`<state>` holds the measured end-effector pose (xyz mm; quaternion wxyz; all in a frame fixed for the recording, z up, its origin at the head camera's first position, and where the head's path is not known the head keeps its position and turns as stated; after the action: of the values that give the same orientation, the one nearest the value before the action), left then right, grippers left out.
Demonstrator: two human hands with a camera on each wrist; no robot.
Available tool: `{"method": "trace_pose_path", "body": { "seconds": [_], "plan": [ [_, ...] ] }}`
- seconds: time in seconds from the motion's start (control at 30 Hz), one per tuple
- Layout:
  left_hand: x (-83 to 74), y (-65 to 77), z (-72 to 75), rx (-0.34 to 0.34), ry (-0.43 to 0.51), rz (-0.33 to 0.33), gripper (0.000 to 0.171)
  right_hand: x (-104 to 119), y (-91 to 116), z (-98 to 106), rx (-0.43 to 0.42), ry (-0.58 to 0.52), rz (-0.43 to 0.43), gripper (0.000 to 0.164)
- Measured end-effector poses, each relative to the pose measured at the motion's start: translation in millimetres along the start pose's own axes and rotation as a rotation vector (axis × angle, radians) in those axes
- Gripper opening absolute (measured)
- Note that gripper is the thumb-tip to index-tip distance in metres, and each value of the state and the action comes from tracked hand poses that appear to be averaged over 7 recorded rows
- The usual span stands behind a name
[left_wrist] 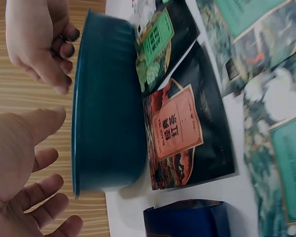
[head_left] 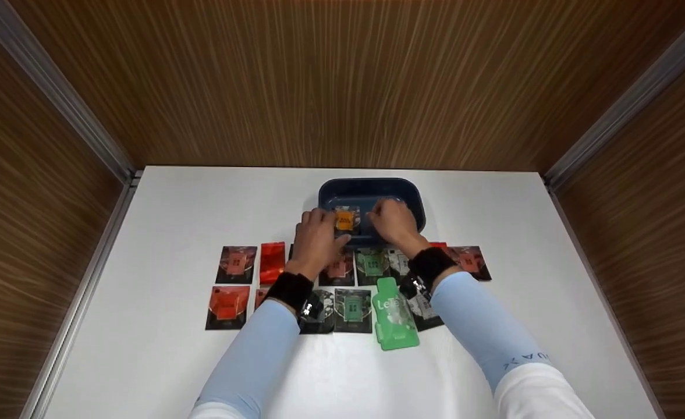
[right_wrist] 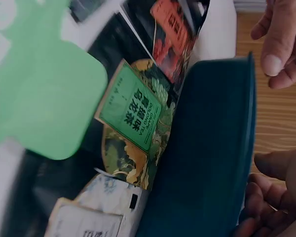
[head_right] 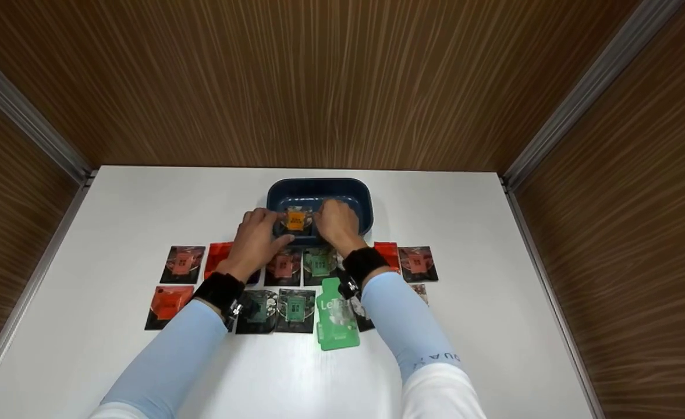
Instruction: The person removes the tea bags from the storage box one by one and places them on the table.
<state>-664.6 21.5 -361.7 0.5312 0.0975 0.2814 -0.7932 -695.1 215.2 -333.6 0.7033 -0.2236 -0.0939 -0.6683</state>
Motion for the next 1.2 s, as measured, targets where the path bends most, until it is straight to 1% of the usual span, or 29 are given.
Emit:
{"method": "trace_pose_path", "body": {
  "seconds": [0.2, 0.3, 0.43, 0.47, 0.53, 0.6, 0.7, 0.83, 0.97, 1.07, 1.13, 1.2],
  "plan": [
    [-1.3, 2.8, -8.2, 0.025, 0.052, -0.009, 0.073, 2, -15, -22, 0.162, 0.060, -0.024, 0.031],
    [-2.1, 4.8, -11.3, 0.030, 0.052, -0.003, 0.072, 4, -18, -33, 0.240, 0.105, -0.026, 0.048],
    [-3.1, 5.9, -13.7, 0.042, 0.040, 0.014, 0.071, 5, -21, -43, 0.300, 0.135, -0.080, 0.084],
    [-3.3, 5.8, -13.5, 0.041, 0.035, 0.014, 0.071, 5, -21, -45, 0.308, 0.143, -0.094, 0.087],
    [-3.5, 5.2, -13.0, 0.034, 0.025, 0.012, 0.071, 5, -24, -48, 0.315, 0.162, -0.109, 0.089],
    [-3.9, 4.3, -12.5, 0.029, 0.014, 0.009, 0.070, 4, -25, -49, 0.314, 0.171, -0.111, 0.087],
    [-2.8, 2.5, -12.5, 0.030, 0.007, 0.012, 0.069, 3, -26, -48, 0.291, 0.138, -0.117, 0.079],
    [-1.3, -0.6, -12.2, 0.047, 0.021, 0.021, 0.072, 2, -26, -43, 0.229, 0.019, -0.127, 0.073],
    [1.3, -4.0, -11.1, 0.052, 0.027, 0.028, 0.075, 3, -25, -35, 0.142, -0.102, -0.097, 0.050],
    [4.1, -5.9, -10.5, 0.048, 0.027, 0.039, 0.075, 4, -23, -29, 0.090, -0.168, -0.056, 0.035],
    [5.8, -6.4, -9.7, 0.048, 0.044, 0.045, 0.075, 5, -20, -23, 0.072, -0.230, -0.031, 0.035],
    [6.9, -7.0, -8.7, 0.048, 0.073, 0.052, 0.075, 4, -16, -16, 0.039, -0.308, -0.011, 0.031]
  ]
}}
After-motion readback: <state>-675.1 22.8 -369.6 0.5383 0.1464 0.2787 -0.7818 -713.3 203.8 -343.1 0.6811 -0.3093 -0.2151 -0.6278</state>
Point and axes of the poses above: each hand's wrist, its own y-axis away from the middle knuckle, its own z-axis out of the back of the hand, x = y × z, the point moved 4 cm from there along -y, towards the middle knuckle, and after that the axes turned 1 degree about y, right-handed, at the moved point
